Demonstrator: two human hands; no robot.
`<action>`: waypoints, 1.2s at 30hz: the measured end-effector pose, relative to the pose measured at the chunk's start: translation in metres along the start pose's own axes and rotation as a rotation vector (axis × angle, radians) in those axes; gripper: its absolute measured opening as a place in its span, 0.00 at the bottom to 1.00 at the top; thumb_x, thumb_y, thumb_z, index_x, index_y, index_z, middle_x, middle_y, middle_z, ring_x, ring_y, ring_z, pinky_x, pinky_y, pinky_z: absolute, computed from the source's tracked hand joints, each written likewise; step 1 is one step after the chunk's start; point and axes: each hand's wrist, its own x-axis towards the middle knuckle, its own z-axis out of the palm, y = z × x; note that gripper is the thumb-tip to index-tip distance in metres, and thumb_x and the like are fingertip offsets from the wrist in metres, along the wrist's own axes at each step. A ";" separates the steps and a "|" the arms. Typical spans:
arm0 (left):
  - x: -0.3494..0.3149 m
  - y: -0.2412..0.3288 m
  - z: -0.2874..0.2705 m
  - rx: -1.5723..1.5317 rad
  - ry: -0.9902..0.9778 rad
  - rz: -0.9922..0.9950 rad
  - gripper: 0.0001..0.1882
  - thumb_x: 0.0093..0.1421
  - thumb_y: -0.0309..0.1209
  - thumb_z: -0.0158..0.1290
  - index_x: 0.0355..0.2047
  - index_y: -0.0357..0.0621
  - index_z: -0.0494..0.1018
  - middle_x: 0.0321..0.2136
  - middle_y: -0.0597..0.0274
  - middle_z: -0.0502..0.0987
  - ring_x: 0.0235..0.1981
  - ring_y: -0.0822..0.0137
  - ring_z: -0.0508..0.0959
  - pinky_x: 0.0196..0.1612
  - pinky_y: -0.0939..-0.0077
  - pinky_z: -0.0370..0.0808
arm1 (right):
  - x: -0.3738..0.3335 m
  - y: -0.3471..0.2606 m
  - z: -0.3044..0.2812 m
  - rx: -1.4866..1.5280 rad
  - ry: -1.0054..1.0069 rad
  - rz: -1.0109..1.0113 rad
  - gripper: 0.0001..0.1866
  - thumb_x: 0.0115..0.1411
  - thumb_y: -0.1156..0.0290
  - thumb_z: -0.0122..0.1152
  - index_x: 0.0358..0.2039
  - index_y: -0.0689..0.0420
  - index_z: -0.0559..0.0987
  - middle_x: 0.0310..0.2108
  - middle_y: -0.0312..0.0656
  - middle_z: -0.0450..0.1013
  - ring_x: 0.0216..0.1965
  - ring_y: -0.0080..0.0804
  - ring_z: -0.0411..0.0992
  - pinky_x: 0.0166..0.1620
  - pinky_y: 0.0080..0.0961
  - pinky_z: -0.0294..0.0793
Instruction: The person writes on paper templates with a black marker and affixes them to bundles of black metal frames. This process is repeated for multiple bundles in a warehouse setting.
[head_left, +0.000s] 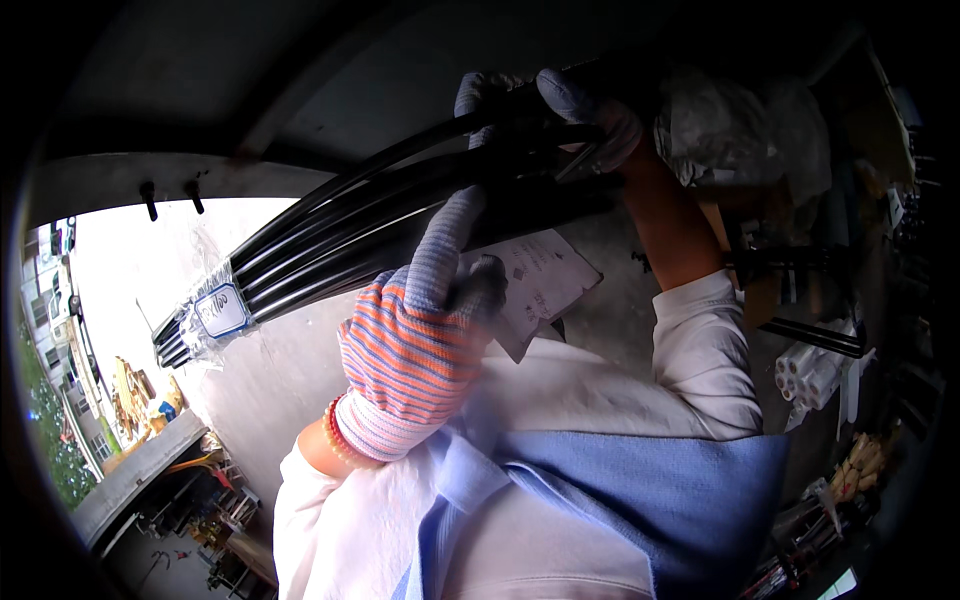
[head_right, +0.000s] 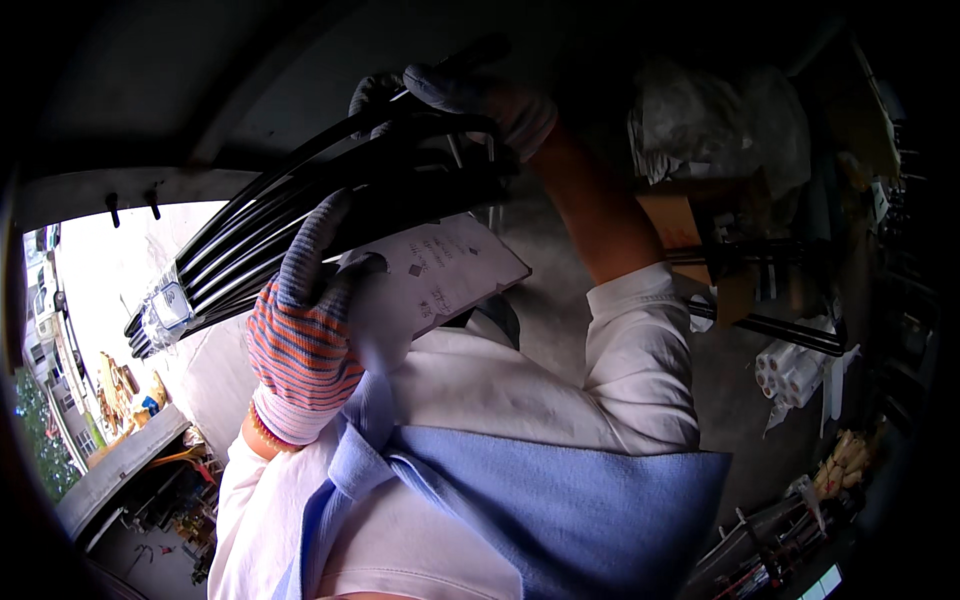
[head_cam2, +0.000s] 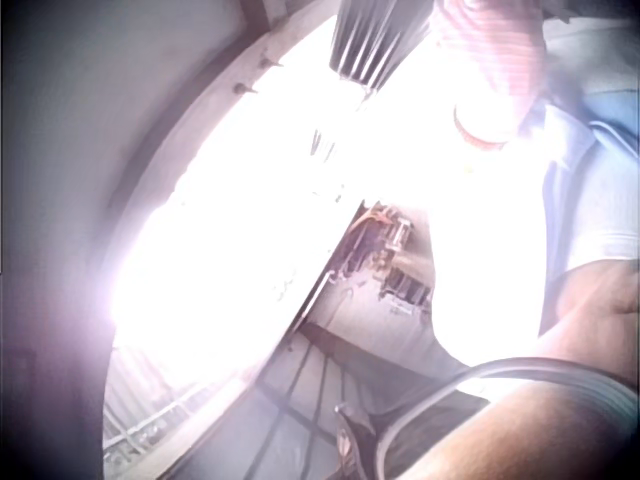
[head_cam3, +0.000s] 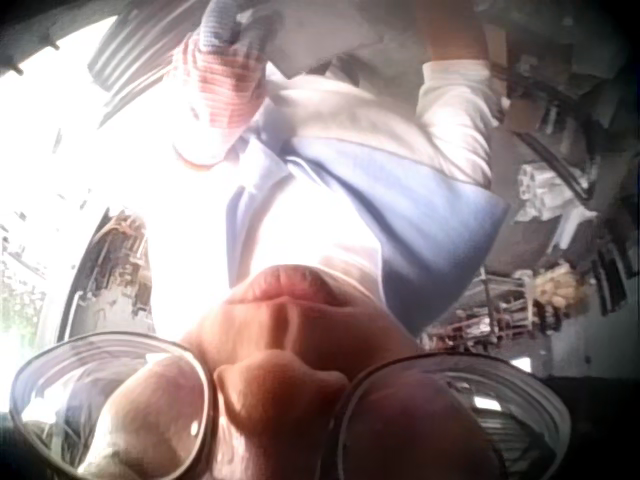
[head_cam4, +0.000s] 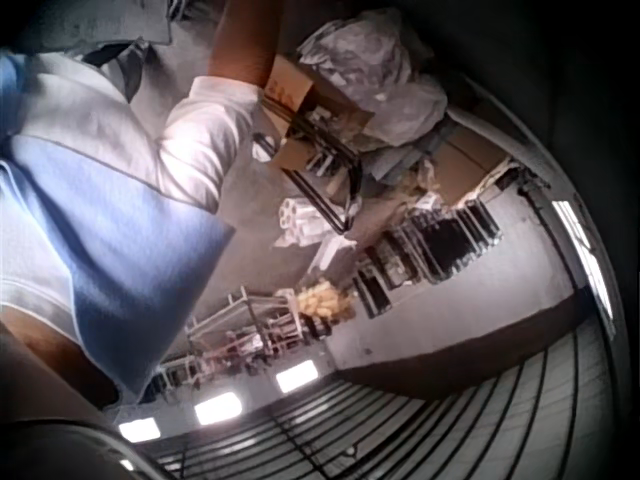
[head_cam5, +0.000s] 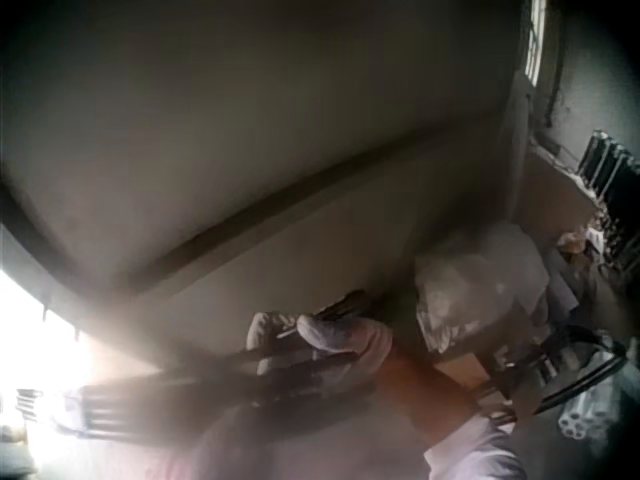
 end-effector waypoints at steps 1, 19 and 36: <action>-0.002 0.009 -0.005 -0.049 -0.049 -0.118 0.24 0.49 0.26 0.50 0.49 0.47 0.63 0.29 0.57 0.75 0.30 0.64 0.76 0.33 0.78 0.72 | 0.000 -0.003 0.006 -0.039 -0.019 -0.038 0.23 0.56 0.60 0.47 0.47 0.63 0.64 0.44 0.46 0.66 0.45 0.31 0.67 0.45 0.21 0.68; -0.014 -0.013 0.000 0.202 0.076 -0.082 0.22 0.47 0.33 0.53 0.45 0.51 0.68 0.25 0.58 0.75 0.29 0.60 0.76 0.34 0.74 0.71 | 0.025 -0.044 0.085 -0.323 0.082 -0.123 0.14 0.57 0.60 0.47 0.33 0.58 0.72 0.27 0.32 0.68 0.30 0.20 0.66 0.37 0.18 0.66; 0.004 0.017 0.000 0.216 -0.026 -0.255 0.19 0.49 0.33 0.50 0.43 0.47 0.67 0.21 0.59 0.74 0.22 0.61 0.75 0.27 0.69 0.72 | 0.006 -0.003 0.053 -1.194 0.323 -0.475 0.22 0.52 0.71 0.52 0.48 0.58 0.63 0.40 0.42 0.69 0.37 0.29 0.71 0.40 0.22 0.71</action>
